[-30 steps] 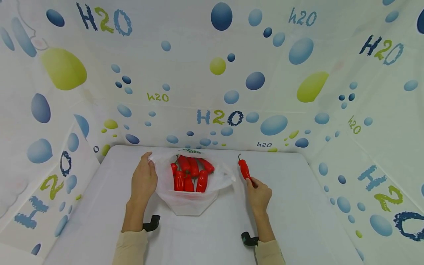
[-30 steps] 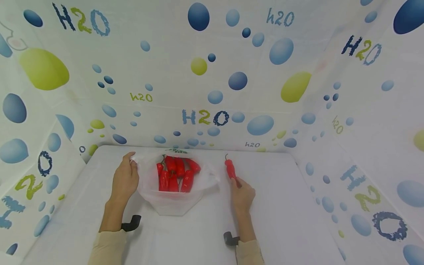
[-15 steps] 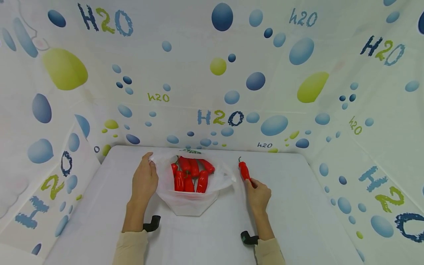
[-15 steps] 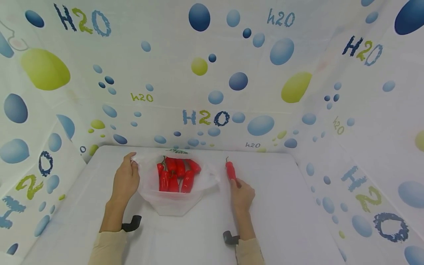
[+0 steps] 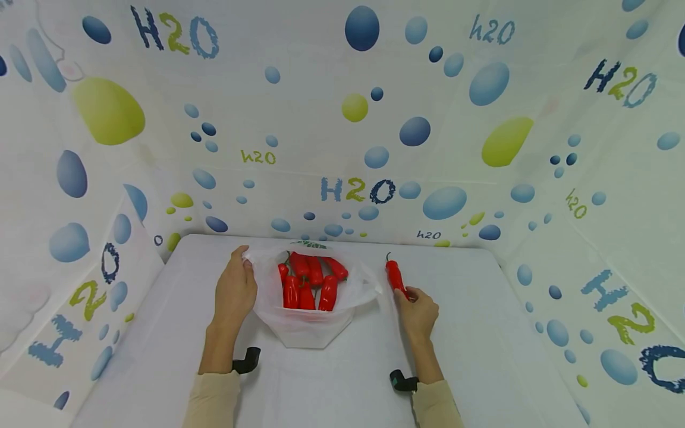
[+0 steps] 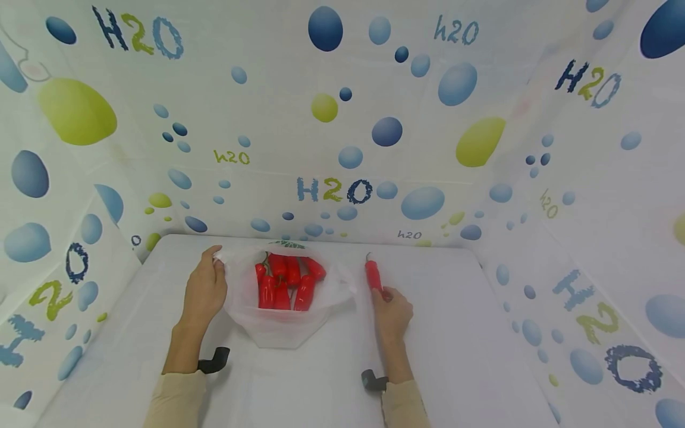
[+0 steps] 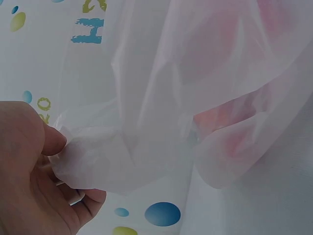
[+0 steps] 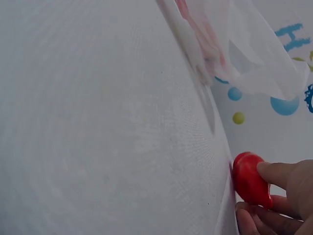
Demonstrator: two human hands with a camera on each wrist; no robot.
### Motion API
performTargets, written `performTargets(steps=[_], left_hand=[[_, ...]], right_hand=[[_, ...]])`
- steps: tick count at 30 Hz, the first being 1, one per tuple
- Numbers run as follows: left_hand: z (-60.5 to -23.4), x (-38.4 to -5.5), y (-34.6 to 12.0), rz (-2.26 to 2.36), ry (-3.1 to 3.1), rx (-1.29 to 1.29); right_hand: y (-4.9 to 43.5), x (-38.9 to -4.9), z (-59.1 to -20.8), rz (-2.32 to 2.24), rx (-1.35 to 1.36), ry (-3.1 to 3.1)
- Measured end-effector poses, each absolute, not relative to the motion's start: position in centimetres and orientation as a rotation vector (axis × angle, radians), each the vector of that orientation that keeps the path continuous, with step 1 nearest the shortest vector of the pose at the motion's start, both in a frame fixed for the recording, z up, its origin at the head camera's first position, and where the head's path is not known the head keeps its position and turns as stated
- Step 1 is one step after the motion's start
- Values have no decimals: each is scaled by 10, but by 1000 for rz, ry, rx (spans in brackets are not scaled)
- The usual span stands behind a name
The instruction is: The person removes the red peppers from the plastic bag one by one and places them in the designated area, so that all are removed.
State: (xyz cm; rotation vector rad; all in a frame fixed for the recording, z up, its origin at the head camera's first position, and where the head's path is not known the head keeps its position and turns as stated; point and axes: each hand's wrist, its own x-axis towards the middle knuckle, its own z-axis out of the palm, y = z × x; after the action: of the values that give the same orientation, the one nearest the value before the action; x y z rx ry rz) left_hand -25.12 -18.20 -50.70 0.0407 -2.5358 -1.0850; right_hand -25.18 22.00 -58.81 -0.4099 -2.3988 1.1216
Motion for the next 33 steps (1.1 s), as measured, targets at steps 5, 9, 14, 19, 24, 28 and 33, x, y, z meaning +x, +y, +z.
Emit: performTargets(steps=[5, 9, 14, 19, 24, 28, 33], left_hand=[[-507, -251, -182, -1088, -2547, 47], [-506, -251, -181, -1082, -2549, 47], [-505, -251, -182, -1082, -2554, 52], [-506, -251, -183, -1084, -2546, 52], [-507, -252, -182, -1077, -2546, 41], [-507, -252, -182, -1073, -2542, 31], [-506, -251, -182, -1074, -2541, 34]], right_hand=[[218, -252, -590, 1139, -433, -2421], [216, -251, -587, 1150, -424, -2433], [214, -250, -585, 1128, -420, -2457], [215, -250, -585, 1096, -449, -2454], [215, -252, -585, 1095, -487, -2431], [215, -252, -585, 1154, -510, -2432], [215, -252, -586, 1196, -508, -2442]])
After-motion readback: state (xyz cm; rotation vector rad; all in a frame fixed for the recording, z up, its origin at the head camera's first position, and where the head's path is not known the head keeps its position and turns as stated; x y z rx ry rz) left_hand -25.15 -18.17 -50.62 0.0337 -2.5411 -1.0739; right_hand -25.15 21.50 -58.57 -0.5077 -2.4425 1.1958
